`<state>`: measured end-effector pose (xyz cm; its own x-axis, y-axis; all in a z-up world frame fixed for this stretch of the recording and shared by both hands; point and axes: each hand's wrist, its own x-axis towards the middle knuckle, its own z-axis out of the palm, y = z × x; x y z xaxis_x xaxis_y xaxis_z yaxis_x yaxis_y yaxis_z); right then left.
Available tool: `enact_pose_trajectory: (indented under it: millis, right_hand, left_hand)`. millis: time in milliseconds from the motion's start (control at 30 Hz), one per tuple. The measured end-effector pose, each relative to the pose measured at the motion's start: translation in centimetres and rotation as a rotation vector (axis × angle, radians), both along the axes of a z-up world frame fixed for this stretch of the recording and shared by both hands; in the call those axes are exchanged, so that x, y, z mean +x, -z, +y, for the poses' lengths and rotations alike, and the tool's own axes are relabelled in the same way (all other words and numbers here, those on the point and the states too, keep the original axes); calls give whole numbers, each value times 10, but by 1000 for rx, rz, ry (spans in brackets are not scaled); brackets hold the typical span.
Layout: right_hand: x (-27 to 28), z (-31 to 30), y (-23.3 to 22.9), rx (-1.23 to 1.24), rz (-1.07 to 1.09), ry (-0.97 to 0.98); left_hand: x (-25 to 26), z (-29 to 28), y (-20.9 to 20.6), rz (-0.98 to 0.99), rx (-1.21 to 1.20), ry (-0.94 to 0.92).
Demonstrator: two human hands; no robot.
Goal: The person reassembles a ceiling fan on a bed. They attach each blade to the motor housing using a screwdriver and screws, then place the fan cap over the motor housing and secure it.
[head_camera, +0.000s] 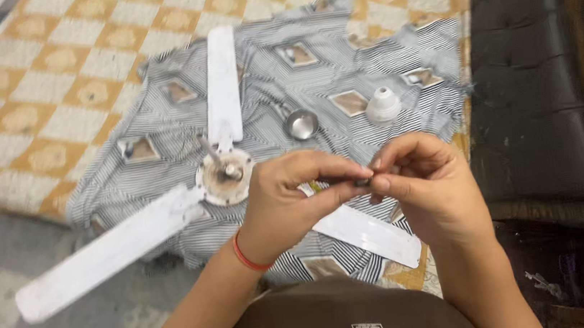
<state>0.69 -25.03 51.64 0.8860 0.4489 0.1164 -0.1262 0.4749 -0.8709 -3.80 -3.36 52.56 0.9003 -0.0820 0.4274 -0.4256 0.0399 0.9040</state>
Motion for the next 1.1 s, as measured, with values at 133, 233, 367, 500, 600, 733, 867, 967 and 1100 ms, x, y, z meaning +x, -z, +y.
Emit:
enact_pose_trajectory:
  millis: [133, 233, 367, 500, 600, 733, 867, 967, 1100]
  right_hand:
    - [14, 0, 10, -28, 19, -111]
    - [25, 5, 35, -44, 67, -184]
    - [30, 28, 89, -90, 289, -314]
    - [18, 58, 147, -265, 512, -344]
    - [18, 78, 188, -340, 618, -356]
    - [27, 92, 257, -428, 766, -287]
    - [47, 115, 338, -500, 737, -67]
    - [61, 138, 397, -533, 637, 8]
    - [83, 175, 461, -566, 508, 51]
  left_hand:
    - [-12, -9, 7, 38, 55, -160]
    - [-22, -17, 26, 109, 22, -260]
    - [-40, -14, 66, 253, 29, -446]
    - [-58, -1, 115, 431, 95, -629]
    - [-56, 11, 166, 505, 29, -703]
    - [-42, 18, 258, 676, -71, -722]
    - [-7, 37, 356, 650, 90, -780]
    - [14, 57, 423, 581, 460, -892]
    - [36, 80, 494, 550, 677, -986]
